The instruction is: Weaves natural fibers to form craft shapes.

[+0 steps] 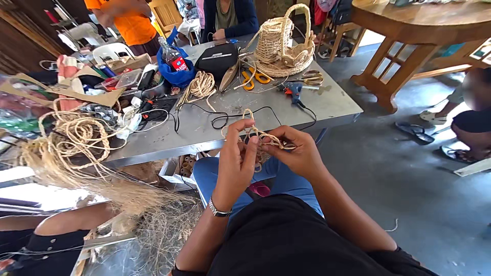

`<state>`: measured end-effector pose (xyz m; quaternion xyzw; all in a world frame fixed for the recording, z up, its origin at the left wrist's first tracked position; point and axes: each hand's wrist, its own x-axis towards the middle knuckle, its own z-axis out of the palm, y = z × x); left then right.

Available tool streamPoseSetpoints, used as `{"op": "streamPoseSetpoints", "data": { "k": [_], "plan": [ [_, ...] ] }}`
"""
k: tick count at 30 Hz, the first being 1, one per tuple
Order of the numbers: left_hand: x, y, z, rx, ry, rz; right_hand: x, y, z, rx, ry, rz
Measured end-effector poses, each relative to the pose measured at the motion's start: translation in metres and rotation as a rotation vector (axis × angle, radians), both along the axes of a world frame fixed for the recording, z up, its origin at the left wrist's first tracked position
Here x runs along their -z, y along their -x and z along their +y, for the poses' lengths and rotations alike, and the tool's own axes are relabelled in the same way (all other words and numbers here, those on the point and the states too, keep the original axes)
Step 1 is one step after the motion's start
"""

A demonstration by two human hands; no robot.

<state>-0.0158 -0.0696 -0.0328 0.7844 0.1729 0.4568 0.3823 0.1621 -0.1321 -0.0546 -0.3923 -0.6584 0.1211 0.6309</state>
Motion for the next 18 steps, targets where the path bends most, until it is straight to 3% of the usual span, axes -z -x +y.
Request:
{"op": "streamPoseSetpoints", "data": {
  "k": [6,12,18],
  "plan": [
    [-0.006,-0.003,0.001,0.073,0.078,-0.028,-0.002,-0.005,-0.004,-0.047,0.179,0.117],
    [0.0,-0.003,0.004,0.029,0.11,-0.052,0.001,-0.001,-0.001,0.104,0.144,0.289],
    [0.002,-0.008,0.004,0.068,0.233,-0.112,0.005,0.009,0.001,0.002,0.147,0.455]
  ]
}}
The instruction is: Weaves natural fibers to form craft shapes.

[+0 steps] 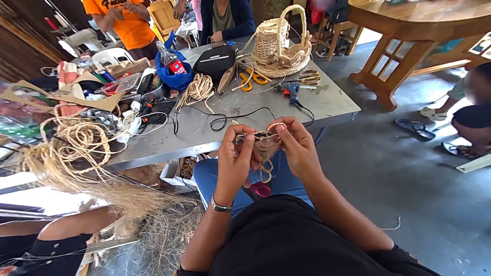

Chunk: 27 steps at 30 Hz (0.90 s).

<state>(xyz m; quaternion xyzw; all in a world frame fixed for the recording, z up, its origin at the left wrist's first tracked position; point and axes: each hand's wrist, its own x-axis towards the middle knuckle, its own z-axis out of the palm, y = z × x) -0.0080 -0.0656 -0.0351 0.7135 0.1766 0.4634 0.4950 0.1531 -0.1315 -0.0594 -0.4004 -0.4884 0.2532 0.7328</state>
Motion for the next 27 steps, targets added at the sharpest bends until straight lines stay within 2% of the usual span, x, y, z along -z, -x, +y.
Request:
{"op": "streamPoseSetpoints", "data": {
  "k": [3,10,16,22,27],
  "plan": [
    [0.001,-0.002,0.003,0.031,0.034,-0.071,0.003,0.002,0.002,-0.081,-0.011,0.044],
    [0.003,-0.003,0.007,-0.035,-0.105,-0.087,0.0,-0.007,-0.003,-0.129,0.0,-0.072],
    [-0.002,-0.002,0.004,0.112,0.147,-0.174,-0.003,-0.017,-0.005,-0.261,0.053,-0.079],
    [0.001,-0.001,0.003,-0.044,-0.082,0.073,-0.016,-0.03,-0.008,-0.31,0.151,-0.232],
    [0.006,0.001,0.008,-0.038,-0.142,0.169,-0.032,-0.041,-0.011,-0.337,0.171,-0.24]
  ]
}}
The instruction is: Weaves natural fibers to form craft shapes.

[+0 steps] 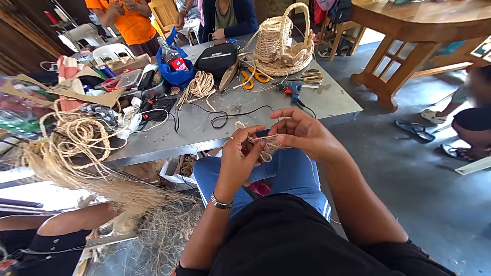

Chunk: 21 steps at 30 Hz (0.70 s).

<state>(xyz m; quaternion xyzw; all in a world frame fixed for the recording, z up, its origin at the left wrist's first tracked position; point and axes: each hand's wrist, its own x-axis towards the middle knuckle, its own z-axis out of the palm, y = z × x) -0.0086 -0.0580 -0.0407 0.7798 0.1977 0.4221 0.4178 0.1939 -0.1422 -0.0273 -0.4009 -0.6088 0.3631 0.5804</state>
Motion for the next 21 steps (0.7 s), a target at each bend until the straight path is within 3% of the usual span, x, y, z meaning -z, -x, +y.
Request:
{"op": "streamPoseSetpoints", "data": {
  "k": [8,15,17,19,21],
  "plan": [
    [-0.002,-0.006,0.003,-0.035,-0.078,0.012,0.004,0.005,0.006,0.122,0.016,-0.233],
    [0.024,-0.004,-0.015,-0.199,-0.264,-0.324,0.016,0.016,0.018,0.236,0.076,0.284],
    [0.037,-0.004,-0.025,-0.165,-0.26,-0.347,0.017,0.022,0.021,0.244,0.086,0.424],
    [0.05,-0.007,-0.034,-0.085,-0.139,-0.258,0.018,0.03,0.023,0.222,0.072,0.521],
    [0.058,-0.014,-0.035,-0.004,0.113,-0.133,0.018,0.037,0.026,0.174,0.065,0.603]
  ]
}}
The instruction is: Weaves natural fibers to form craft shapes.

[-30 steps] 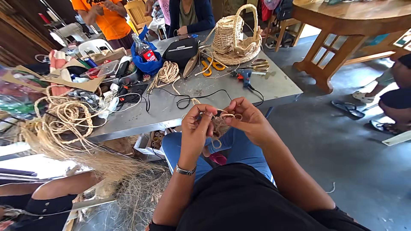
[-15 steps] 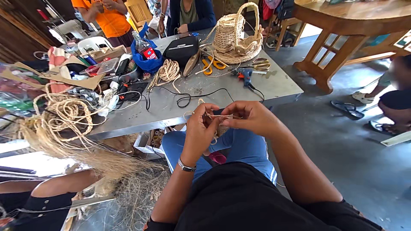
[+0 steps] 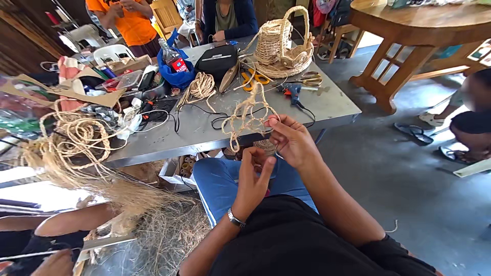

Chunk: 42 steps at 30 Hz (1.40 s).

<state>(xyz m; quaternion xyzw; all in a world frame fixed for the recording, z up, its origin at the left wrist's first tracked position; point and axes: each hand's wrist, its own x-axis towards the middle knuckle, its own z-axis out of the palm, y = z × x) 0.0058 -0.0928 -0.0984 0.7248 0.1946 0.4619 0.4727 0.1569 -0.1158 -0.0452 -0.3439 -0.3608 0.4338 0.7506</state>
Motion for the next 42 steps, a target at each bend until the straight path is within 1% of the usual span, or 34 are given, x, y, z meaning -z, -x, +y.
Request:
{"op": "streamPoseSetpoints", "data": {
  "k": [1,3,6,8,11,14,17,20,24,31,34,38,42],
  "plan": [
    [0.001,-0.004,0.005,0.053,0.141,0.02,0.0,0.003,0.001,-0.022,-0.002,0.027],
    [-0.001,-0.013,0.017,0.135,0.334,-0.091,0.0,0.01,0.0,-0.043,0.028,0.06],
    [-0.01,-0.026,0.031,0.232,0.421,-0.455,0.0,0.017,-0.002,-0.06,0.085,0.075],
    [-0.015,-0.028,0.039,0.228,0.403,-0.577,0.001,0.019,-0.002,-0.07,0.077,0.052],
    [-0.023,-0.021,0.042,0.183,0.366,-0.553,0.002,0.015,-0.005,-0.089,0.071,-0.058],
    [-0.03,-0.012,0.042,0.198,0.397,-0.519,0.005,0.009,-0.009,-0.084,0.022,-0.301],
    [-0.029,-0.01,0.044,0.243,0.449,-0.538,0.01,0.002,-0.008,0.063,-0.068,-0.581],
    [-0.03,-0.01,0.041,0.215,0.497,-0.55,0.002,-0.002,-0.011,0.16,-0.049,-0.759],
    [-0.027,-0.01,0.04,0.179,0.481,-0.529,-0.003,-0.008,-0.011,0.209,-0.059,-0.783],
    [-0.023,-0.01,0.038,0.193,0.468,-0.53,-0.013,0.001,-0.008,0.194,-0.117,-0.644],
    [-0.023,-0.01,0.037,0.191,0.458,-0.533,-0.017,0.005,-0.006,0.192,-0.129,-0.641],
    [-0.025,-0.01,0.038,0.172,0.497,-0.525,-0.02,0.009,-0.007,0.198,-0.125,-0.646],
    [-0.024,-0.009,0.038,0.139,0.502,-0.505,-0.021,0.009,-0.01,0.133,-0.123,-0.673]
  ]
}}
